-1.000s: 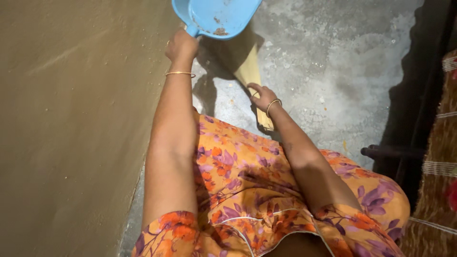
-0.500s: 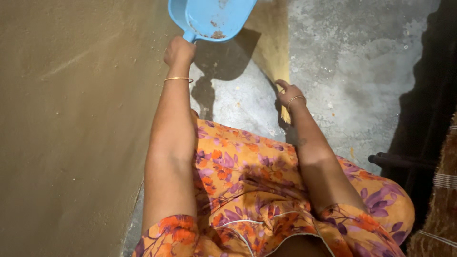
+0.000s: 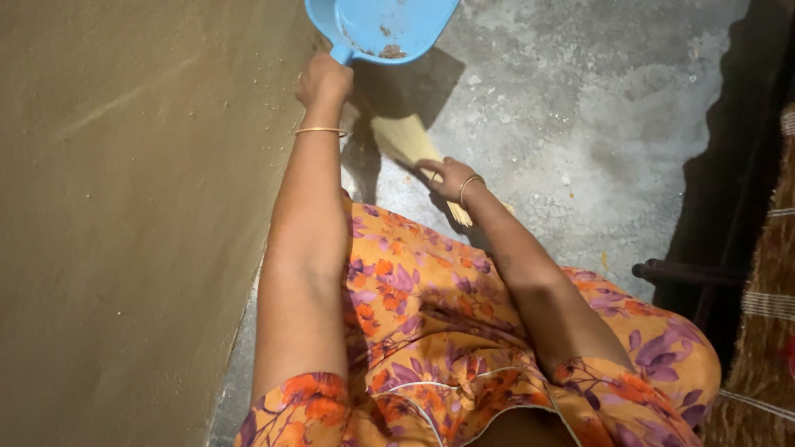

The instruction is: The person sweeps debris from a floor into a blue dustpan using a short handheld broom while sitting on the ground.

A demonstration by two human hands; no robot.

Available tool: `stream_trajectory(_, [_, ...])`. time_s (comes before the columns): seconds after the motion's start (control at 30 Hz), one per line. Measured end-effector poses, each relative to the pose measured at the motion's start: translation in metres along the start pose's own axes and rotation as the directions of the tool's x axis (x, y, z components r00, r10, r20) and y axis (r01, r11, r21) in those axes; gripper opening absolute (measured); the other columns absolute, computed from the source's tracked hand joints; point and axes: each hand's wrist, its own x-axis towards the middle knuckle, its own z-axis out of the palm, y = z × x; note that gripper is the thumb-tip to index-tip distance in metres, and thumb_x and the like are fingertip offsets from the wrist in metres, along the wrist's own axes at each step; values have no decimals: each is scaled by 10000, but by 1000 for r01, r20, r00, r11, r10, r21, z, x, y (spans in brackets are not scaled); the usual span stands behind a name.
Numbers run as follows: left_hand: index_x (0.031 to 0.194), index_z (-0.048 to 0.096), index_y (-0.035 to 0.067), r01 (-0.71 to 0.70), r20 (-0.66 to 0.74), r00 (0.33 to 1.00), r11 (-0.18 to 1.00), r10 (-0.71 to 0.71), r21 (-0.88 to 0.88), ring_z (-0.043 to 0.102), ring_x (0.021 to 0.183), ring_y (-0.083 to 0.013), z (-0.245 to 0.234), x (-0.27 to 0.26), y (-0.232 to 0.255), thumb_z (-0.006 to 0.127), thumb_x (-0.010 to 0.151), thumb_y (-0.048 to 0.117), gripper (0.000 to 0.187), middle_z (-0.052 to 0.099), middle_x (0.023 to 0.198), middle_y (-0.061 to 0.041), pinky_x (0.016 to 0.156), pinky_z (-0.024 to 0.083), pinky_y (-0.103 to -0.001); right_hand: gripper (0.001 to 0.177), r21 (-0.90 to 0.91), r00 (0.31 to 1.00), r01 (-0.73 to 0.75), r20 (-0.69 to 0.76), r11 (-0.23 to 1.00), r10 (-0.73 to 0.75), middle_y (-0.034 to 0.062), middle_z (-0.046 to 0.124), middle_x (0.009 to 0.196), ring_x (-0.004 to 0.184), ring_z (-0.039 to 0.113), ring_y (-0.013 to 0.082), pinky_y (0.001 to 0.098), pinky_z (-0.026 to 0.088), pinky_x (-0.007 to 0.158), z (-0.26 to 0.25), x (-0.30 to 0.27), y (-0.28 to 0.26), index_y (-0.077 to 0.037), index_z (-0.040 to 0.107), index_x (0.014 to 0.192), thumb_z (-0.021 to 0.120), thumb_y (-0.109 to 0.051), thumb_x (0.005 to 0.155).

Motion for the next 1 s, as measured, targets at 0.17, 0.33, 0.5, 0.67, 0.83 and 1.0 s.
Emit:
stream_trajectory(0.17, [1125,748,156,-3,19,1000,1000,2,20,658,1165,-370,-11,-7,-1,681,872,292,295,714,1215,-132,967,516,-507,528,-67,994,-74,73,995,79,204,600,1225,1135,626,400,464,501,1017,-5,-10,9,-477,556,1409,593,-356,896])
stream_trajectory(0.33, [1133,735,157,16,4,1000,1000,-16,-11,641,1169,-370,-24,-15,-5,716,865,450,397,693,1227,-130,963,507,-501,500,-62,974,-224,-49,973,222,211,613,1243,1168,615,396,476,495,1004,-34,-22,44,-456,569,1395,634,-383,904])
stream_trajectory(0.5, [1142,752,186,51,9,999,999,-51,11,655,1178,-352,-18,-5,-10,685,881,410,350,701,1245,-116,973,511,-498,583,319,869,-435,-98,842,486,173,719,1185,1080,721,332,432,560,960,-54,-36,79,-402,572,1407,641,-260,845])
stream_trajectory(0.67, [1154,723,169,24,6,1000,1000,-24,-5,641,1182,-355,-15,-10,-4,708,853,417,391,688,1243,-117,976,503,-499,576,241,821,-431,-294,870,489,230,656,1203,1105,655,407,469,530,962,-39,-40,105,-396,553,1444,643,-271,889])
stream_trajectory(0.83, [1194,688,160,-48,-7,999,999,48,-10,641,1184,-364,4,-11,15,690,878,391,392,678,1260,-125,960,513,-516,544,109,876,-336,-328,935,353,241,620,1187,1074,649,434,478,529,966,-9,-43,84,-437,538,1451,609,-308,927])
stream_trajectory(1.0, [1187,689,182,-160,-11,987,985,159,-63,651,1186,-358,20,-23,38,660,878,282,326,712,1241,-108,953,511,-541,499,-191,993,-46,-112,980,25,231,557,1315,1028,661,432,463,546,922,4,-59,41,-462,565,1398,558,-311,923])
